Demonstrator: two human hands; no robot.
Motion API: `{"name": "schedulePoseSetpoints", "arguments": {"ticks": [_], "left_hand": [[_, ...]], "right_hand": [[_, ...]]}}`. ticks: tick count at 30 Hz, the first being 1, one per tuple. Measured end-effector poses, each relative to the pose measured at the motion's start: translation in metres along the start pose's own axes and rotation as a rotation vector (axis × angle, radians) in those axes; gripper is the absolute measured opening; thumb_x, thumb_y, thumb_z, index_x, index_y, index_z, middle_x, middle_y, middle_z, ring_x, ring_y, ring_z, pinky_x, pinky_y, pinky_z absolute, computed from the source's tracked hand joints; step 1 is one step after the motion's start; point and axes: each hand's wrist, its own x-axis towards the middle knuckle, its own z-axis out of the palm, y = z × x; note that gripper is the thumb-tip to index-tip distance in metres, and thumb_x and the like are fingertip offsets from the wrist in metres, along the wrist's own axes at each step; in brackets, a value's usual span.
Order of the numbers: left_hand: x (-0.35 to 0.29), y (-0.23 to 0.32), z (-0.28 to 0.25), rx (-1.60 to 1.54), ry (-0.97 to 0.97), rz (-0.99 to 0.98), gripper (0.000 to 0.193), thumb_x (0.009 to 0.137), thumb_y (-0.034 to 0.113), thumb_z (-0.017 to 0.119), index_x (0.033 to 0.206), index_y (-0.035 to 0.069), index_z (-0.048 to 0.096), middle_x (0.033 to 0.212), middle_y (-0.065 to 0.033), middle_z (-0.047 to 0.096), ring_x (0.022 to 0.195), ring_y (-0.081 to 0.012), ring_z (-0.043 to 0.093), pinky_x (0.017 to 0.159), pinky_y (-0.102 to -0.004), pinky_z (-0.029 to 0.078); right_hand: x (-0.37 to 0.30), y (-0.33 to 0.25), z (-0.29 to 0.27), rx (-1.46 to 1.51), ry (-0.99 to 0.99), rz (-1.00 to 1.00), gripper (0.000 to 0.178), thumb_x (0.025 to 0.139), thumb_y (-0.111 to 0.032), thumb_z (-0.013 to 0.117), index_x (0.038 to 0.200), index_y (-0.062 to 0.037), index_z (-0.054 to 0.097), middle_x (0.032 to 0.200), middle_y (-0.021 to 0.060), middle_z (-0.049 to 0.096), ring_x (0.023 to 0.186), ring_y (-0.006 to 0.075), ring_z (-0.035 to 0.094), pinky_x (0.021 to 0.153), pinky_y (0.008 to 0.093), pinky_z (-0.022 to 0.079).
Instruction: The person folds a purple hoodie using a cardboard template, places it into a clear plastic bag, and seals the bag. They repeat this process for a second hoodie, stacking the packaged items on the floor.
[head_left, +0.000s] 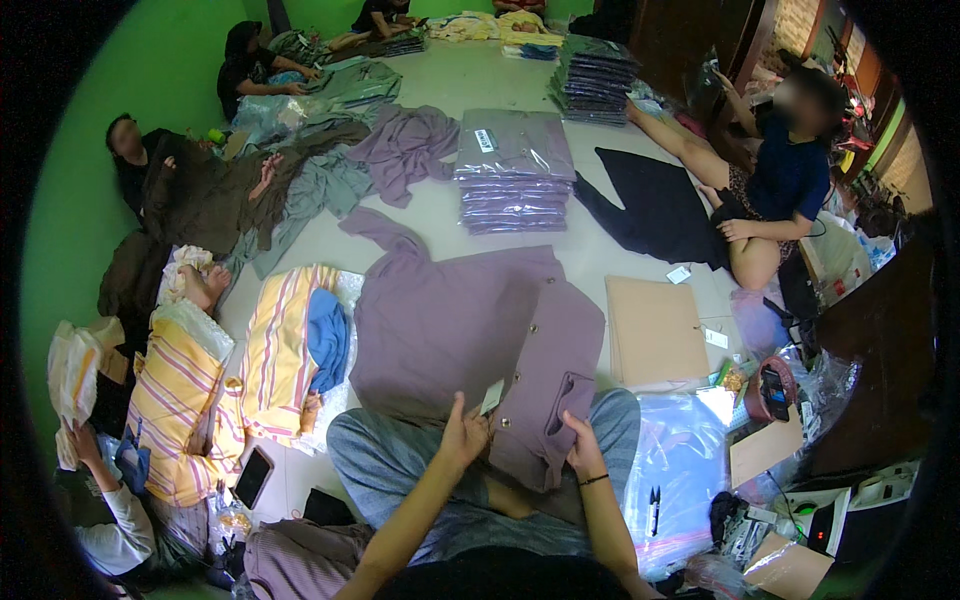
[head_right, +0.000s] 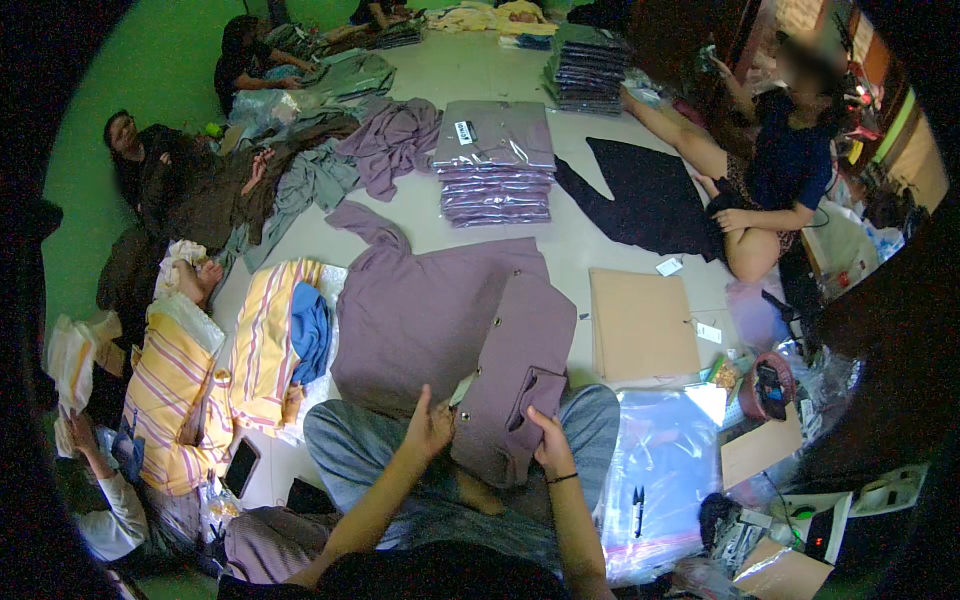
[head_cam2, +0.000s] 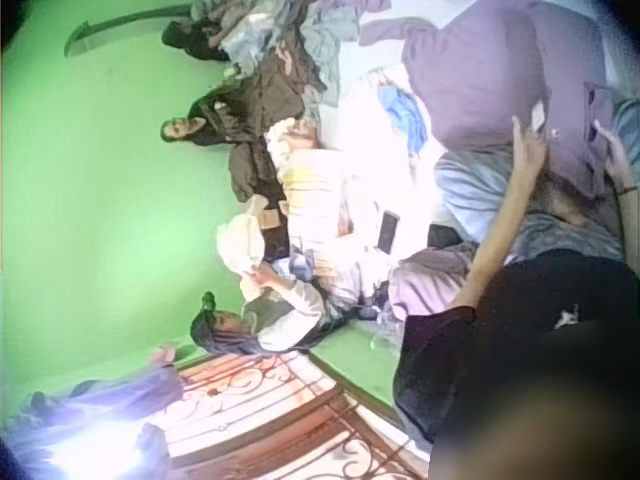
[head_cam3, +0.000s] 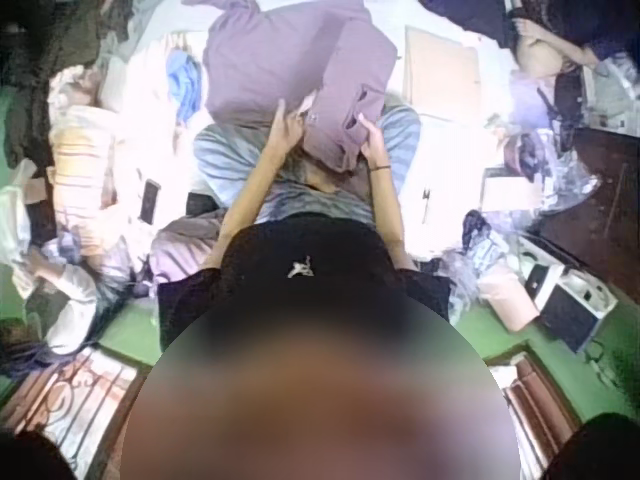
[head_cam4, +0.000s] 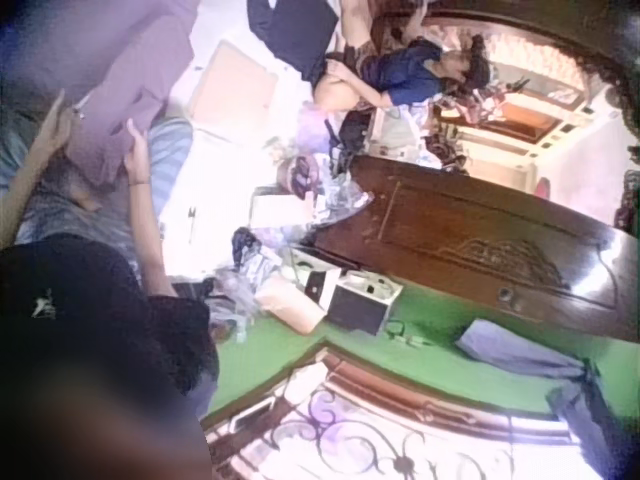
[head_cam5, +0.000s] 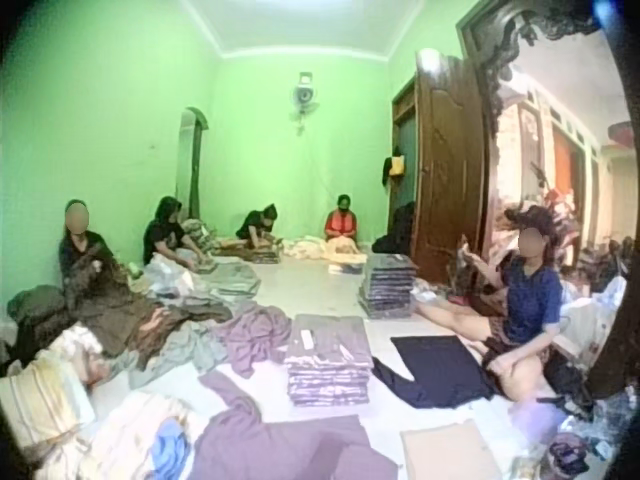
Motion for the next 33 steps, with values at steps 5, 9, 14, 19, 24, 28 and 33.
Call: {"name": "schedulePoseSetpoints", "arguments": {"ticks": [5,9,14,19,24,28,33], "left_hand": [[-0.001,-0.003,0.042,0.347,0.098,0.083,0.028,0.079,0.009,0.055,0.103,-0.001,0.049,0.093,-0.0090,0.057,0.083,-0.0179,0.057,0.074,-0.0267,0.047],[-0.021,-0.016,0.078,0.769,0.080,0.308,0.024,0.080,0.009,0.052,0.103,0.000,0.052,0.089,-0.0056,0.058,0.080,-0.0136,0.055,0.072,-0.0247,0.045],[-0.041,-0.026,0.084,0.684,-0.185,0.156,0.028,0.085,0.015,0.044,0.108,0.000,0.050,0.093,-0.0062,0.057,0.080,-0.0129,0.054,0.073,-0.0255,0.043],[-0.041,-0.024,0.077,0.287,0.027,-0.111,0.044,0.086,0.032,0.035,0.116,0.000,0.043,0.110,-0.0143,0.051,0.096,-0.0257,0.052,0.081,-0.0397,0.044],[-0.044,-0.024,0.078,0.399,0.060,-0.082,0.046,0.087,0.035,0.032,0.119,0.003,0.040,0.114,-0.0160,0.048,0.098,-0.0285,0.051,0.084,-0.0423,0.041],[-0.033,-0.016,0.101,1.004,0.250,0.320,0.044,0.087,0.030,0.037,0.119,-0.001,0.036,0.114,-0.0150,0.044,0.106,-0.0271,0.042,0.090,-0.0356,0.032],[0.003,-0.018,0.157,1.761,0.211,1.160,0.037,0.081,0.018,0.048,0.112,-0.002,0.039,0.107,-0.0159,0.044,0.106,-0.0310,0.035,0.093,-0.0351,0.024]], "right_hand": [[-0.036,-0.014,-0.019,0.011,-0.036,-0.024,0.048,0.073,-0.010,0.057,0.116,0.0018,0.039,0.108,0.0134,0.051,0.099,0.0259,0.050,0.087,0.0377,0.040],[-0.053,-0.033,-0.011,0.031,-0.128,-0.007,0.052,0.071,-0.009,0.057,0.117,0.0046,0.037,0.110,0.0145,0.050,0.100,0.0262,0.050,0.090,0.0369,0.038],[-0.057,-0.054,0.021,-0.037,-0.203,0.089,0.042,0.073,-0.008,0.059,0.112,-0.0024,0.044,0.102,0.0069,0.054,0.093,0.0182,0.053,0.083,0.0314,0.042],[-0.048,-0.043,0.042,0.015,-0.177,0.173,0.041,0.076,-0.011,0.059,0.113,-0.0033,0.042,0.103,0.0057,0.053,0.093,0.0160,0.052,0.080,0.0298,0.043],[-0.047,-0.035,0.039,0.081,-0.223,0.207,0.041,0.077,-0.012,0.058,0.114,-0.0037,0.042,0.104,0.0054,0.052,0.093,0.0155,0.052,0.079,0.0307,0.045],[-0.034,-0.039,0.029,0.109,-0.178,0.173,0.043,0.078,-0.013,0.058,0.115,-0.0036,0.040,0.106,0.0055,0.051,0.095,0.0160,0.051,0.080,0.0310,0.044],[0.012,-0.034,-0.002,0.065,-0.139,0.046,0.049,0.076,-0.015,0.061,0.117,-0.0038,0.037,0.110,0.0066,0.049,0.100,0.0180,0.048,0.085,0.0331,0.040]]}}
